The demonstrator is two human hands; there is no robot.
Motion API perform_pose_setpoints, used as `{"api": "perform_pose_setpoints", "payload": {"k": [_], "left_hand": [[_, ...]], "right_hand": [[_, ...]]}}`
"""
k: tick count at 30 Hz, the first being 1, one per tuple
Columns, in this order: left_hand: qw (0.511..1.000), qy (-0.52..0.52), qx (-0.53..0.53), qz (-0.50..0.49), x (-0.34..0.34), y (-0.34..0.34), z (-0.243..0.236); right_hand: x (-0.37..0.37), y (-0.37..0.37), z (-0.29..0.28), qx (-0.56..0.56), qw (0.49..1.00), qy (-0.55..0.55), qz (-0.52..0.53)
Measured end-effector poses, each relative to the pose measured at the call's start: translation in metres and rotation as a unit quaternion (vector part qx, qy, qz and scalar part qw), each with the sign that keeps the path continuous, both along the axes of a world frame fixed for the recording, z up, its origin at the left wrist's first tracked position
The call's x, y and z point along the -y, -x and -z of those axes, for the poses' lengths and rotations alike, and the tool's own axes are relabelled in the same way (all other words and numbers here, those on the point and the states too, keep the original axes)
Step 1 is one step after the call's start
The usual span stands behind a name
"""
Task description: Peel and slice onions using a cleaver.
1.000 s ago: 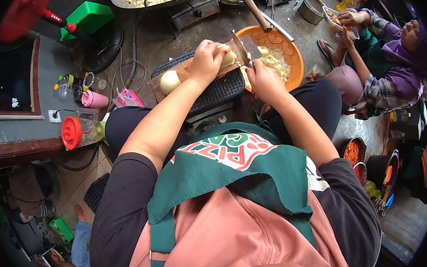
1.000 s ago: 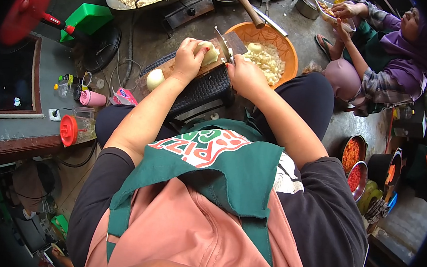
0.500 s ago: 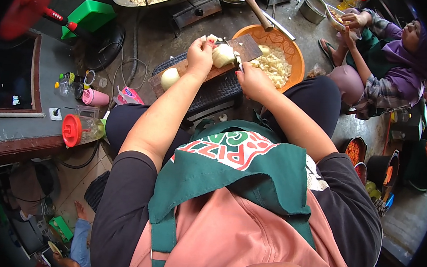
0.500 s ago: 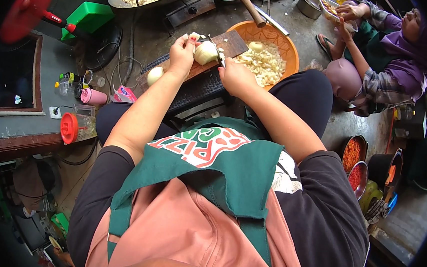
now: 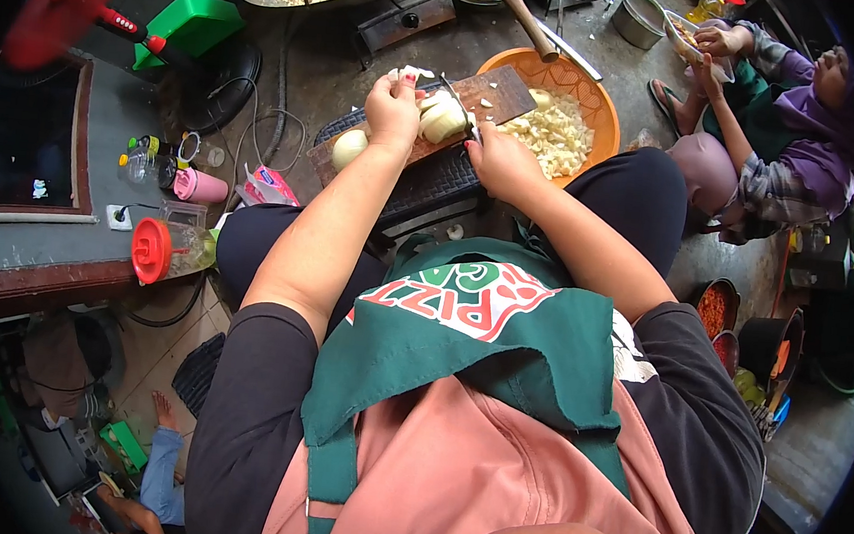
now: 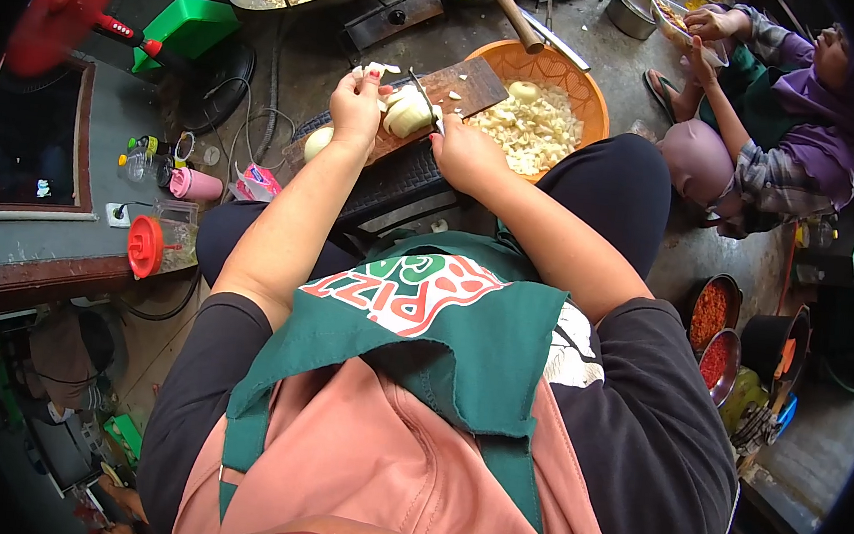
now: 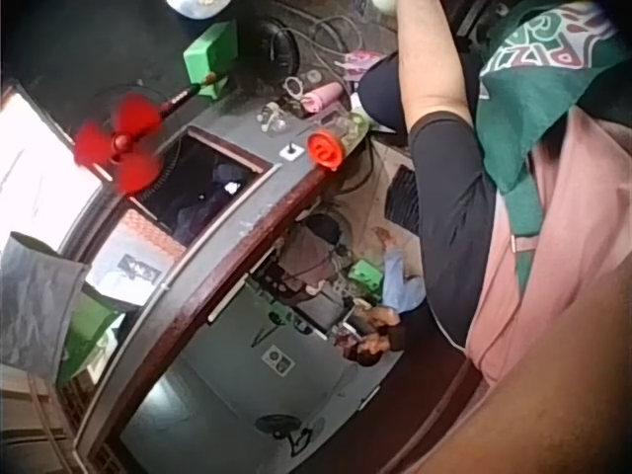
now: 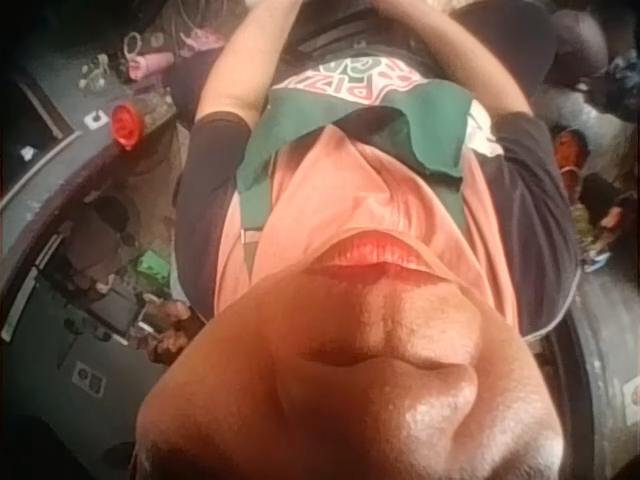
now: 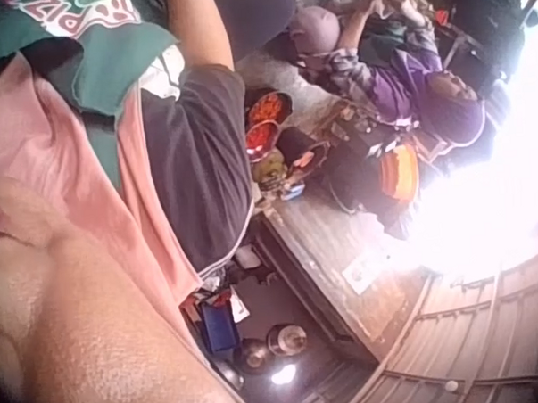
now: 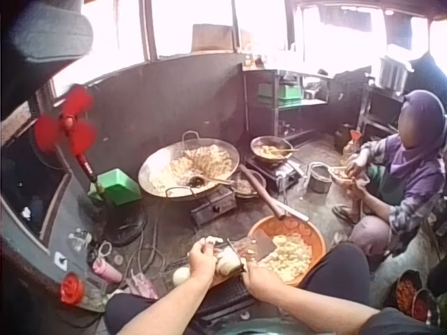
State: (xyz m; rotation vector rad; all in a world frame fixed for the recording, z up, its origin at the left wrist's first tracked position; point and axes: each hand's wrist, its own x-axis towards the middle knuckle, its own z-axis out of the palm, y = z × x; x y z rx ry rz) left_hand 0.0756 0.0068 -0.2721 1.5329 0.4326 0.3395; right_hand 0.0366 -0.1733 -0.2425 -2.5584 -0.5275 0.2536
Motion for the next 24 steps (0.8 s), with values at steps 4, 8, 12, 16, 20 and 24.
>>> {"api": "perform_pose_setpoints", "payload": {"k": [4,8,12,16,20,24], "left_hand": [[0.999,0.011,0.022,-0.038,-0.002,0.000,-0.008],[0.998,0.022,0.042,-0.041,-0.009,-0.001,-0.014],[0.999,0.031,0.029,-0.016,-0.014,-0.002,-0.016],[0.999,0.041,-0.005,0.009,-0.014,-0.002,-0.010],[0.999,0.032,-0.002,-0.003,-0.012,-0.003,-0.010],[0.997,-0.045,0.055,-0.020,-0.021,-0.004,-0.016]], "right_hand": [[-0.003,-0.004,-0.001,-0.054,0.998,-0.025,0.029],[-0.006,-0.003,0.001,-0.043,0.998,-0.029,0.025],[-0.011,0.002,-0.003,-0.042,0.999,-0.025,0.012],[-0.018,0.006,0.004,0.004,1.000,-0.022,-0.018],[-0.019,0.005,0.009,0.009,0.999,-0.030,-0.028],[-0.010,0.001,-0.007,-0.013,1.000,-0.019,0.004]]}}
